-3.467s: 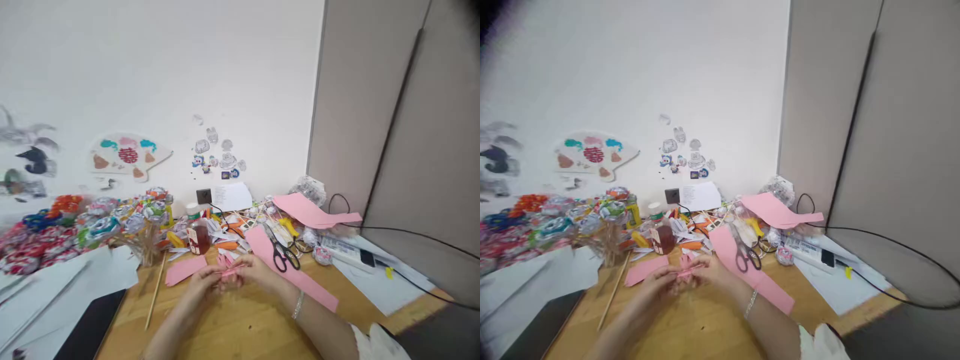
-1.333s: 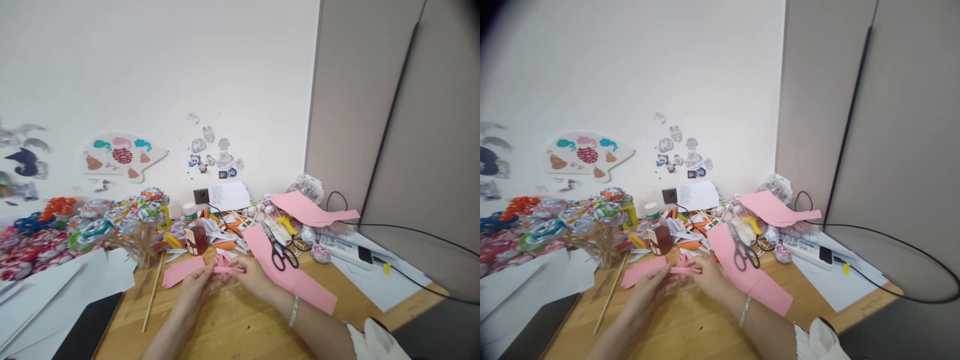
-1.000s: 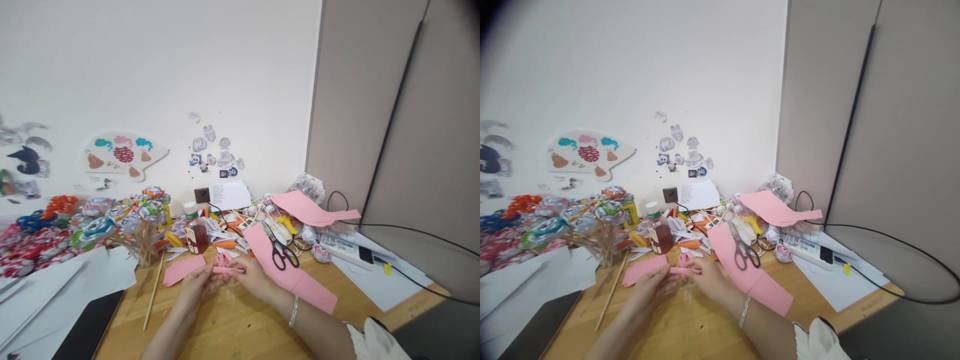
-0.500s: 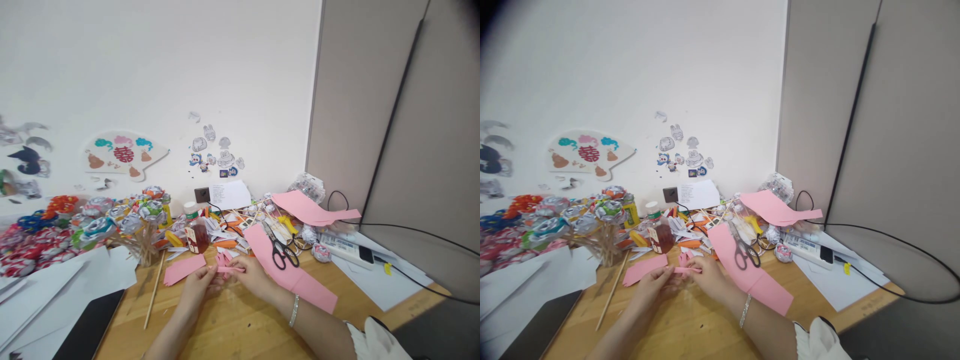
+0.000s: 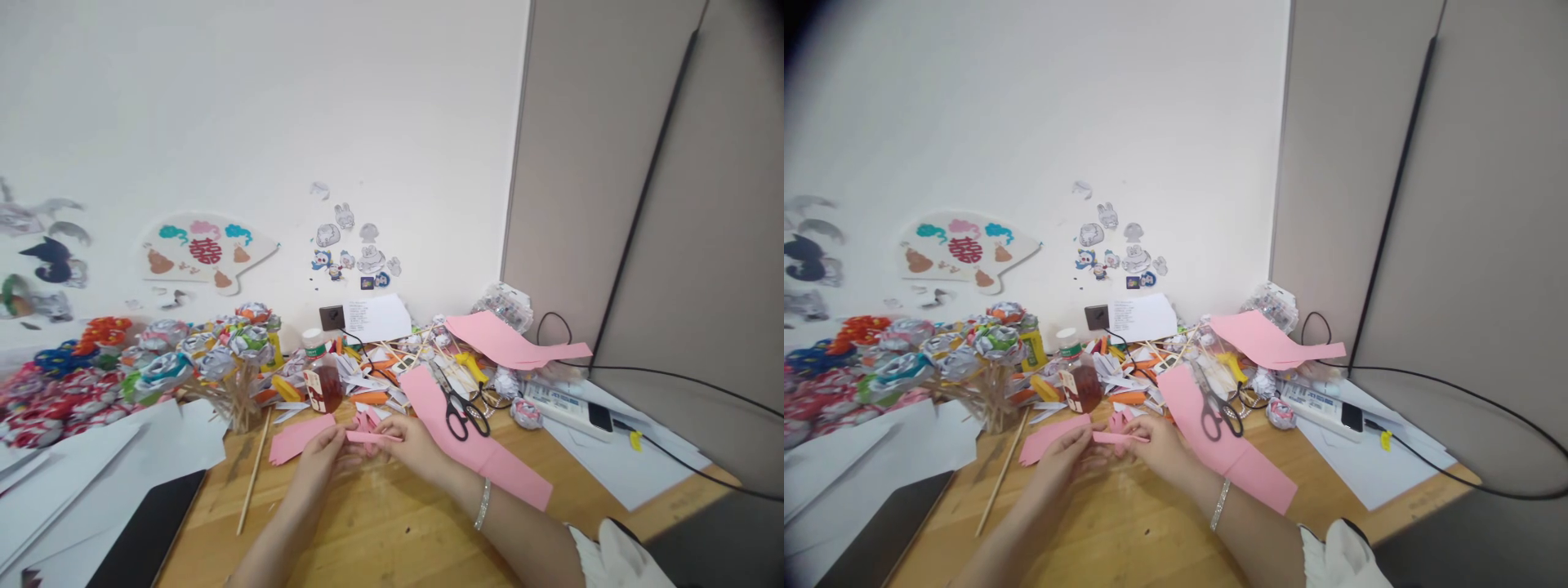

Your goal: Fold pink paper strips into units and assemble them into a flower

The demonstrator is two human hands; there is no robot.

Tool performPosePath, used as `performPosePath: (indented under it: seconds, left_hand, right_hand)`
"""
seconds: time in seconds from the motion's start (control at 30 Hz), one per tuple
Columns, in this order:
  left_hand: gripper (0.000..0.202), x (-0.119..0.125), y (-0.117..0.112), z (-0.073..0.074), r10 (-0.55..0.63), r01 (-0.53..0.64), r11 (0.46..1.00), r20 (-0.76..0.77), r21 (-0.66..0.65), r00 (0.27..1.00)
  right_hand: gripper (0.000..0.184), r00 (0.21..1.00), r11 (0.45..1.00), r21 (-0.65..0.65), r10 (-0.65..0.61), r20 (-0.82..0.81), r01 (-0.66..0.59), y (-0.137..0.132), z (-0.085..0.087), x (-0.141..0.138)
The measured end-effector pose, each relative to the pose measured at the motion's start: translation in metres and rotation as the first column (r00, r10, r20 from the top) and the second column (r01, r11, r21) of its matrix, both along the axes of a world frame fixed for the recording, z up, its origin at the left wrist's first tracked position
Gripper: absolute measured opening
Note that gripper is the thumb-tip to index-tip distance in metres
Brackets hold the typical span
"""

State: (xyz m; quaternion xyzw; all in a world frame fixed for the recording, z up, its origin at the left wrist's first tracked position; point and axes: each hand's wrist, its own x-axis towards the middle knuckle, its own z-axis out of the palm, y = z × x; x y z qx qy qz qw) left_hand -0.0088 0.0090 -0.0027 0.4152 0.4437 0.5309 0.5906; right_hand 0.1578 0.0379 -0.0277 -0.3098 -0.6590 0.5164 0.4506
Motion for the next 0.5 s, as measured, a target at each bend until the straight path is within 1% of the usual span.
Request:
performPosePath:
  seconds: [0.07, 0.13, 0.27, 0.5]
  left_hand:
    - [0.035, -0.0014, 0.0004, 0.0028, -0.003, 0.003, 1.0, -0.007, 0.021, 1.0]
    - [0.037, -0.0018, -0.0004, 0.0052, 0.014, -0.014, 0.999, -0.008, 0.032, 1.0]
    - [0.036, -0.0024, -0.0012, 0.0062, 0.059, -0.059, 0.998, -0.01, 0.037, 0.998]
    - [0.024, -0.0054, 0.0039, 0.0013, 0.068, -0.068, 0.997, 0.011, 0.034, 0.998]
  right_hand:
    - [0.03, 0.996, 0.995, -0.07, 0.063, -0.063, -0.067, 0.0006, 0.0011, 0.0002]
    - [0.033, 0.989, 0.989, -0.103, 0.092, -0.12, -0.105, 0.0009, 0.0031, 0.0006]
    - [0.036, 0.983, 0.982, -0.142, 0.099, -0.155, -0.122, 0.0008, 0.006, 0.0015]
    - [0.036, 0.984, 0.98, -0.155, 0.106, -0.146, -0.128, 0.0004, 0.0074, 0.0024]
